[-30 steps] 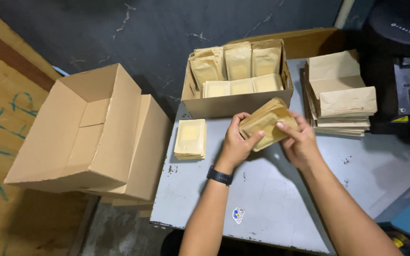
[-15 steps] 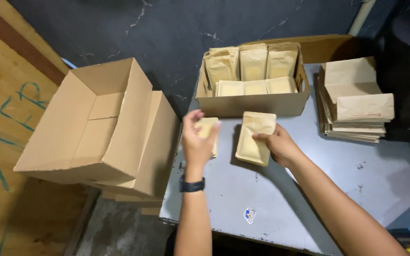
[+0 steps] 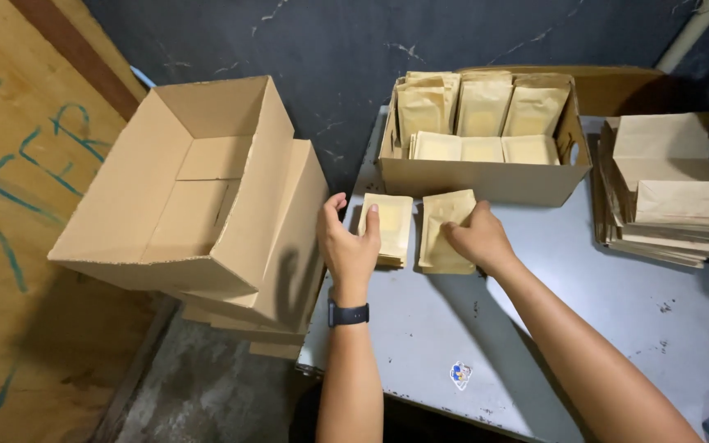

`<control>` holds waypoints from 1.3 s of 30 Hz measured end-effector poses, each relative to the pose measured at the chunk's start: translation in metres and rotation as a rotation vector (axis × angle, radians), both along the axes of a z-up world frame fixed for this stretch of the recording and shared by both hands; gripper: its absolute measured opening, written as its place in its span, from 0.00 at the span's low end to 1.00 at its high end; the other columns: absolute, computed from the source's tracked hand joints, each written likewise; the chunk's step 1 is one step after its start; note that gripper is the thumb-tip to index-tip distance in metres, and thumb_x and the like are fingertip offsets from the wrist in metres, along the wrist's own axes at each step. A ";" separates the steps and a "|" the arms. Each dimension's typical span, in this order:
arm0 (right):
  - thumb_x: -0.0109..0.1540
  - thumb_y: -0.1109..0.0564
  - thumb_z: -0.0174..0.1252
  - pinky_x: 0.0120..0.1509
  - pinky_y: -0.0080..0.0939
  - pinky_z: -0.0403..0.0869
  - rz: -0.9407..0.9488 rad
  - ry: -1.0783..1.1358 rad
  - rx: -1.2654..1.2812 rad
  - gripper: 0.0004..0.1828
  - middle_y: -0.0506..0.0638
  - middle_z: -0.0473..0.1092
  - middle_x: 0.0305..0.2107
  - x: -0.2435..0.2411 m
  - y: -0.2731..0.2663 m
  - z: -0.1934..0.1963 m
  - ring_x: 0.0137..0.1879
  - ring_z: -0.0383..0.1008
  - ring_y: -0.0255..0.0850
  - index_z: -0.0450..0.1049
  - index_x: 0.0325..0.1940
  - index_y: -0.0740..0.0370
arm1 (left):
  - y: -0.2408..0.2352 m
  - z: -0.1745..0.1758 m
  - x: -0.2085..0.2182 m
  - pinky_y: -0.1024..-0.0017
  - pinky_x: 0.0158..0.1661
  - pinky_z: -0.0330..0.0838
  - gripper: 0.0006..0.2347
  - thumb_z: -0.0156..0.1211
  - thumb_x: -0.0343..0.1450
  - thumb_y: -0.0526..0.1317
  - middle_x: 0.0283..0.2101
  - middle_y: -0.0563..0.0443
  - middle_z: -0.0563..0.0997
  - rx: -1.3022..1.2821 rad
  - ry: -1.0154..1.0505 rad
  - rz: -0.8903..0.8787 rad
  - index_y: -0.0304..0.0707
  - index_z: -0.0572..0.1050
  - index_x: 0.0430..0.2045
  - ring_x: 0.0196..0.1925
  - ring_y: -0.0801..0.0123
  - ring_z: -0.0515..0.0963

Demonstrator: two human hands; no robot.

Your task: Sealing filled coffee pouches using a manual heat sealing machine and organizing them into boxes.

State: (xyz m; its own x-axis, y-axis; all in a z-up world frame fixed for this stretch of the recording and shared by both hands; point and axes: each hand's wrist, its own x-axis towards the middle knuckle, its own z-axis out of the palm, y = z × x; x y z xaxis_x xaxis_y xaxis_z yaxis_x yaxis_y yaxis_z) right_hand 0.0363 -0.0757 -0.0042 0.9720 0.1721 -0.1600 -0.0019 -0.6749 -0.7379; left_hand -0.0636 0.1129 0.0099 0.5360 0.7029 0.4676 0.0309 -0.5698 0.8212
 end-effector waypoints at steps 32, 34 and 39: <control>0.58 0.30 0.57 0.57 0.61 0.75 0.389 -0.537 -0.424 0.41 0.60 0.71 0.47 0.030 0.015 -0.024 0.59 0.73 0.58 0.71 0.63 0.63 | -0.093 -0.058 -0.028 0.68 0.31 0.77 0.07 0.67 0.61 0.33 0.30 0.49 0.76 0.844 0.374 -0.395 0.38 0.74 0.28 0.35 0.55 0.82; 0.58 0.29 0.58 0.58 0.62 0.74 0.375 -0.513 -0.379 0.42 0.59 0.70 0.47 0.030 0.013 -0.033 0.59 0.72 0.58 0.71 0.63 0.62 | -0.095 -0.058 -0.033 0.68 0.31 0.77 0.07 0.66 0.62 0.32 0.30 0.48 0.75 0.837 0.354 -0.388 0.37 0.75 0.29 0.35 0.55 0.81; 0.56 0.34 0.64 0.65 0.61 0.70 0.340 -0.496 -0.186 0.38 0.58 0.72 0.49 0.028 0.003 -0.033 0.63 0.70 0.58 0.72 0.63 0.59 | -0.097 -0.051 -0.037 0.69 0.34 0.77 0.08 0.63 0.64 0.28 0.33 0.46 0.75 0.790 0.280 -0.363 0.34 0.73 0.33 0.39 0.54 0.80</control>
